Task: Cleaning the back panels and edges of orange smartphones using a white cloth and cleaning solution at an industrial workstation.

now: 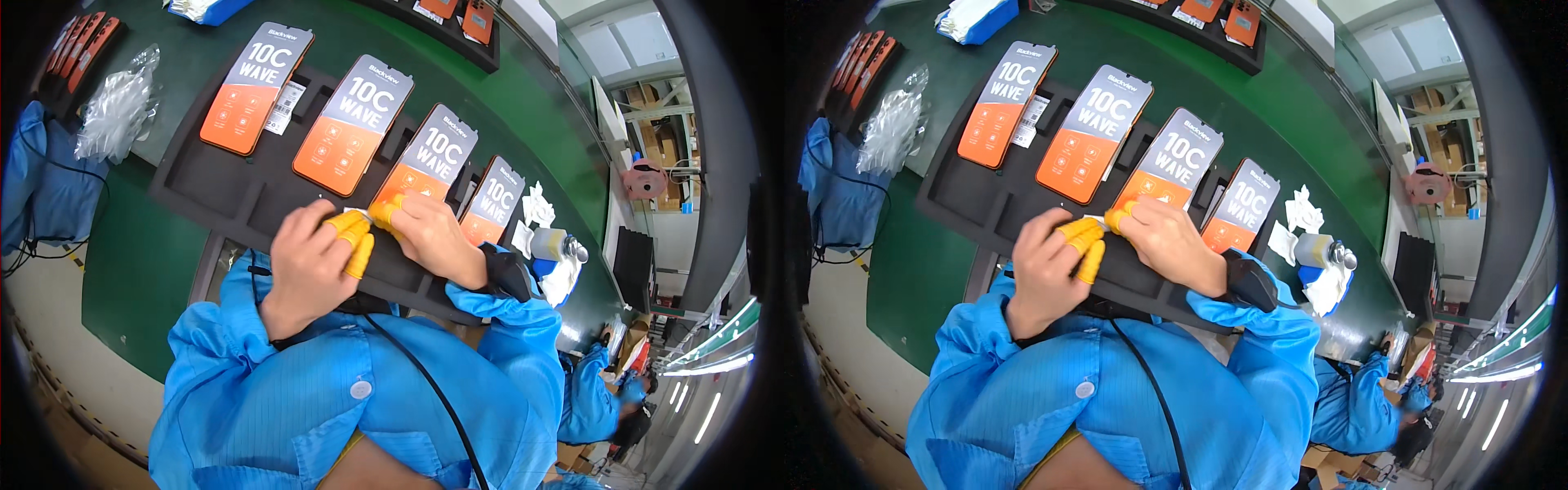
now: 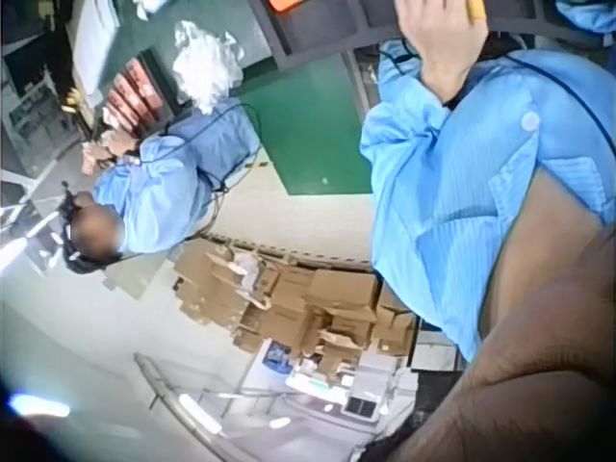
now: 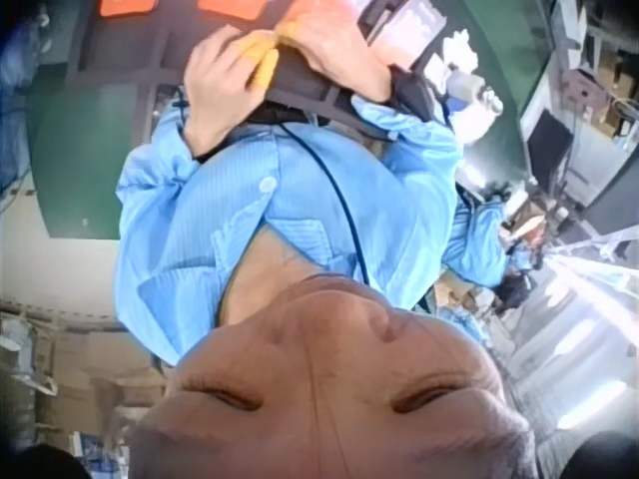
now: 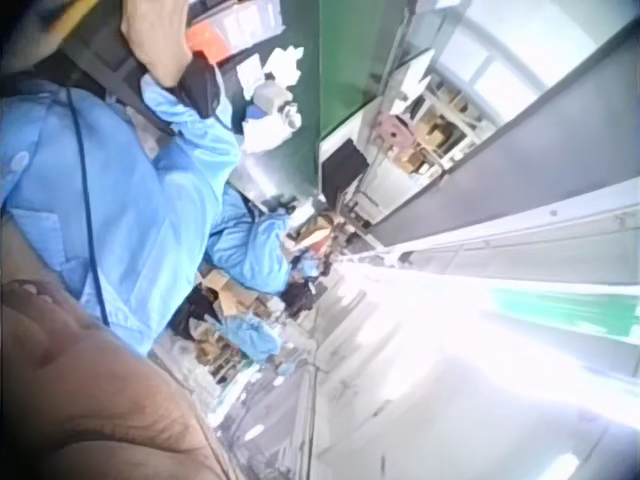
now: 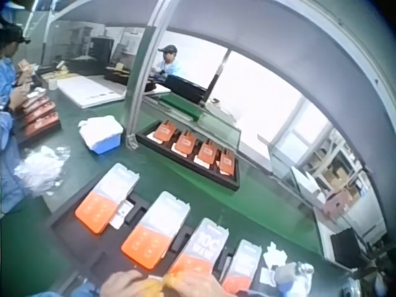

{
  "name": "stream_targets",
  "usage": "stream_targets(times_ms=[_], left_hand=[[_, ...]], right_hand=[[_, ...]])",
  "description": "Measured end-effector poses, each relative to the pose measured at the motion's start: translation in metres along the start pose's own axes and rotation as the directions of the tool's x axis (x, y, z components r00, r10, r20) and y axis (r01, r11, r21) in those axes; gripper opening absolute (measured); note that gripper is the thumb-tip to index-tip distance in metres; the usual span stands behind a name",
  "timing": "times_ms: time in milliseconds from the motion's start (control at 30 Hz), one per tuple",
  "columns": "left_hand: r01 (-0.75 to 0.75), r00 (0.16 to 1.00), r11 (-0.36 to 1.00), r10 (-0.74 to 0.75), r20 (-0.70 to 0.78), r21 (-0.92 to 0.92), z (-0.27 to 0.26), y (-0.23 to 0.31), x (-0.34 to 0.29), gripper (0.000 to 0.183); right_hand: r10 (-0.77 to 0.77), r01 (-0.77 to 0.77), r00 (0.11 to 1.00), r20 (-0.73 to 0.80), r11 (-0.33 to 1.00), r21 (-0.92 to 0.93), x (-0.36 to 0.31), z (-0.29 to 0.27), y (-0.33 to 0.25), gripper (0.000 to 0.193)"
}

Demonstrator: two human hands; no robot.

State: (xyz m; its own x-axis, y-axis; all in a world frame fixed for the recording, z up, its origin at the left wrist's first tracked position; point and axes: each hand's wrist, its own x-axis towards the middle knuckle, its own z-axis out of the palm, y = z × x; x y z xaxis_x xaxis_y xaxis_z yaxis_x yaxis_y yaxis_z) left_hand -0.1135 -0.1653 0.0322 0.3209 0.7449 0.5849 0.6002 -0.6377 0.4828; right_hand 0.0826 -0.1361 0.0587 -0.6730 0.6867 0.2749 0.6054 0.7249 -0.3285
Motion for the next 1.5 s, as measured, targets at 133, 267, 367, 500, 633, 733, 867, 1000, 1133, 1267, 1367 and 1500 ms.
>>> stream_targets(times_ms=[133,267,367,500,633,733,867,1000,1133,1267,1367,1500], left_hand=[[0.129,0.99,0.987,-0.122,-0.078,0.1,-0.018,-0.018,0.004,0.023],[0.136,0.988,0.98,-0.125,-0.086,0.147,-0.016,-0.022,0.008,0.023],[0.145,0.988,0.968,-0.132,-0.074,0.207,-0.013,-0.021,0.008,0.02],[0.1,0.995,0.977,-0.097,-0.022,0.189,-0.017,-0.022,0.005,0.015],[0.111,0.994,0.979,-0.109,-0.022,0.173,-0.015,-0.021,0.004,0.014],[0.097,0.995,0.981,-0.096,-0.012,0.168,-0.013,-0.019,0.006,0.012],[0.099,0.995,0.979,-0.1,-0.007,0.177,-0.018,-0.019,0.002,0.012],[0.108,0.994,0.977,-0.107,-0.017,0.182,-0.018,-0.024,0.002,0.013],[0.121,0.993,0.97,-0.122,-0.009,0.213,-0.011,-0.022,0.004,0.015],[0.134,0.99,0.966,-0.142,0.022,0.223,-0.015,-0.02,-0.001,0.016],[0.138,0.99,0.959,-0.144,0.004,0.247,-0.017,-0.02,-0.003,0.016],[0.162,0.987,0.958,-0.159,-0.029,0.239,-0.012,-0.021,-0.005,0.014]], right_hand=[[0.012,-0.009,0.991,0.135,1.0,-0.02,-0.019,-0.017,-0.007,0.016],[0.078,-0.073,0.969,0.235,0.997,-0.029,-0.014,-0.031,-0.011,0.015],[0.236,-0.244,0.969,-0.066,0.956,-0.162,0.031,-0.037,0.012,0.012],[0.167,-0.254,0.917,-0.362,0.945,-0.205,0.093,-0.022,0.072,0.011],[0.18,-0.22,0.957,-0.229,0.962,-0.163,0.087,0.02,0.043,0.015],[0.099,-0.103,0.992,-0.082,0.993,-0.05,0.064,0.027,-0.002,0.015],[0.146,-0.212,0.938,-0.314,0.959,-0.188,0.104,0.009,0.066,0.015],[0.189,-0.283,0.907,-0.376,0.935,-0.212,0.117,-0.002,0.07,0.017],[0.097,-0.122,0.985,-0.142,0.976,-0.178,0.065,0.024,0.01,0.021],[0.101,-0.119,0.991,-0.092,0.97,-0.211,0.073,0.013,0.029,0.022],[0.171,-0.248,0.894,-0.414,0.959,-0.139,0.102,-0.01,0.082,0.017],[0.249,-0.307,0.916,-0.314,0.939,-0.152,0.084,0.011,0.052,0.017]])
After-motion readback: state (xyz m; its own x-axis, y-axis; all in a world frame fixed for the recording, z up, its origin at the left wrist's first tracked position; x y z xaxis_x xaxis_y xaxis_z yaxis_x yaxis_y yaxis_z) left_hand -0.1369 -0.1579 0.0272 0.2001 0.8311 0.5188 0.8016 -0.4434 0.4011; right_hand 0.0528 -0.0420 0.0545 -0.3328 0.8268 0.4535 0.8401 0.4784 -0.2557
